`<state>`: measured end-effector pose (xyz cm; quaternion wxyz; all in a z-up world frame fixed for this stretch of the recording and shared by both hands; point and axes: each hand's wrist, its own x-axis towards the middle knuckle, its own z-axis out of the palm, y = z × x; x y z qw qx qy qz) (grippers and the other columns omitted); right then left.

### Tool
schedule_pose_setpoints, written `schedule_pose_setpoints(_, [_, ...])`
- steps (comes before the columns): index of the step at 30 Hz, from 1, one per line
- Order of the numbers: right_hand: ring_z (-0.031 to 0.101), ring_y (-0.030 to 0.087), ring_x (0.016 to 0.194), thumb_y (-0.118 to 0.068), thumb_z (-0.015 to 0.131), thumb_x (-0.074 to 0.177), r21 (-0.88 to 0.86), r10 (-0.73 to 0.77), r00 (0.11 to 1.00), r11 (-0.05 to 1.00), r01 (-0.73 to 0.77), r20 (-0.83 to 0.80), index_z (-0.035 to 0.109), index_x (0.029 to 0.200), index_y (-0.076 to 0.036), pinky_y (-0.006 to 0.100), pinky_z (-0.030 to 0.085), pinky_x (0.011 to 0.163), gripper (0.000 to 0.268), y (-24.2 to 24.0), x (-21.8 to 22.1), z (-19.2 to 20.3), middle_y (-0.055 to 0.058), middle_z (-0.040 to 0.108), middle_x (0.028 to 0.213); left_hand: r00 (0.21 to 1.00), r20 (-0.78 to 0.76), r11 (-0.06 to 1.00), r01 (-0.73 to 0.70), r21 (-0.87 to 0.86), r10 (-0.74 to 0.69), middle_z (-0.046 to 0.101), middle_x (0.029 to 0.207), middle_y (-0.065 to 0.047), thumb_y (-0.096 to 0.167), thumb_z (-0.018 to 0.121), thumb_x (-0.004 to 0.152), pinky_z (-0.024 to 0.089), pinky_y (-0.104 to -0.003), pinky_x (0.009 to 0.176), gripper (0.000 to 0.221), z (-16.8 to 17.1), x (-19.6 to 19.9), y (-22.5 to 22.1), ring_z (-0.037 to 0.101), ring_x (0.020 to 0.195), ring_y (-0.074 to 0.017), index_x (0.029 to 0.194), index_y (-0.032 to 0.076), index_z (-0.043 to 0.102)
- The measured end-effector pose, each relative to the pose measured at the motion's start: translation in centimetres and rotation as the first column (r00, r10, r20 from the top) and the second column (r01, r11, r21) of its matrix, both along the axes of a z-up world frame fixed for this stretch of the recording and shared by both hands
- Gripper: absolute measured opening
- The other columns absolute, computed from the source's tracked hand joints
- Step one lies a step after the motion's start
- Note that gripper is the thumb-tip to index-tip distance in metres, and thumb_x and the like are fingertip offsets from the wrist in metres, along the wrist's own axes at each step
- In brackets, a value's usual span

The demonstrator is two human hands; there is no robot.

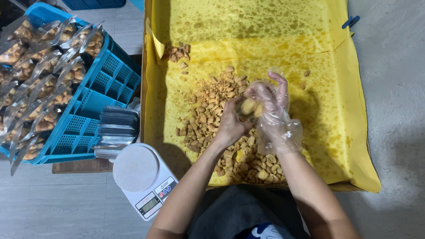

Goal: The person picks up snacks from a pile on a yellow table, places them into plastic bags, weighs each bag using a digital scale, and places the completed bags into a blue plastic crate.

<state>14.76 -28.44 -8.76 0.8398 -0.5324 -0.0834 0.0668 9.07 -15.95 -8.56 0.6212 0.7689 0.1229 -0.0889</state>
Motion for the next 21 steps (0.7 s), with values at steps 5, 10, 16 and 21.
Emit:
schedule_pose_setpoints(5, [0.070,0.026,0.112,-0.046,0.068,0.098,0.049,0.165,0.985,0.985,-0.168,0.057,0.047,0.144,-0.012,0.041,0.058,0.104,0.061,-0.8,-0.1,0.3,0.015,0.069,0.119,0.997,-0.080,0.985,-0.013,-0.170,-0.001,0.048,0.134,-0.026,-0.001,0.070,0.081,0.065,-0.029,0.052,0.080,1.9,-0.2,0.3,0.068,0.081,-0.0278,0.151,-0.003,0.032])
schedule_pose_setpoints(10, [0.062,0.024,0.137,-0.052,0.064,0.098,0.190,0.317,0.944,0.925,-0.328,0.086,0.056,0.142,-0.008,0.040,0.047,0.124,0.063,-10.6,5.0,-4.2,0.012,0.064,0.142,0.999,-0.039,0.988,-0.041,-0.149,0.035,0.049,0.139,-0.023,-0.001,0.072,0.080,0.062,-0.028,0.049,0.082,3.4,-2.1,2.9,0.069,0.072,-0.0221,0.152,0.004,0.032])
schedule_pose_setpoints(16, [0.047,0.024,0.140,-0.045,0.051,0.104,-0.897,-0.035,0.921,0.242,-0.369,-0.388,0.050,0.144,-0.010,0.045,0.036,0.119,0.053,-21.6,3.9,-11.2,0.011,0.048,0.153,0.990,0.014,0.985,-0.136,-0.107,0.139,0.041,0.146,-0.019,-0.010,0.058,0.076,0.069,-0.030,0.064,0.073,2.4,-2.6,8.6,0.072,0.089,-0.0240,0.147,-0.001,0.043])
schedule_pose_setpoints(21, [0.038,0.031,0.138,-0.051,0.050,0.100,-0.871,-0.069,0.868,0.023,-0.491,-0.492,0.041,0.150,-0.009,0.051,0.032,0.113,0.066,-19.6,-1.5,-12.9,0.015,0.035,0.156,0.982,0.006,0.982,-0.187,-0.033,0.187,0.048,0.142,-0.021,-0.008,0.059,0.074,0.067,-0.031,0.068,0.074,2.5,-3.7,10.2,0.073,0.085,-0.0253,0.146,-0.002,0.044])
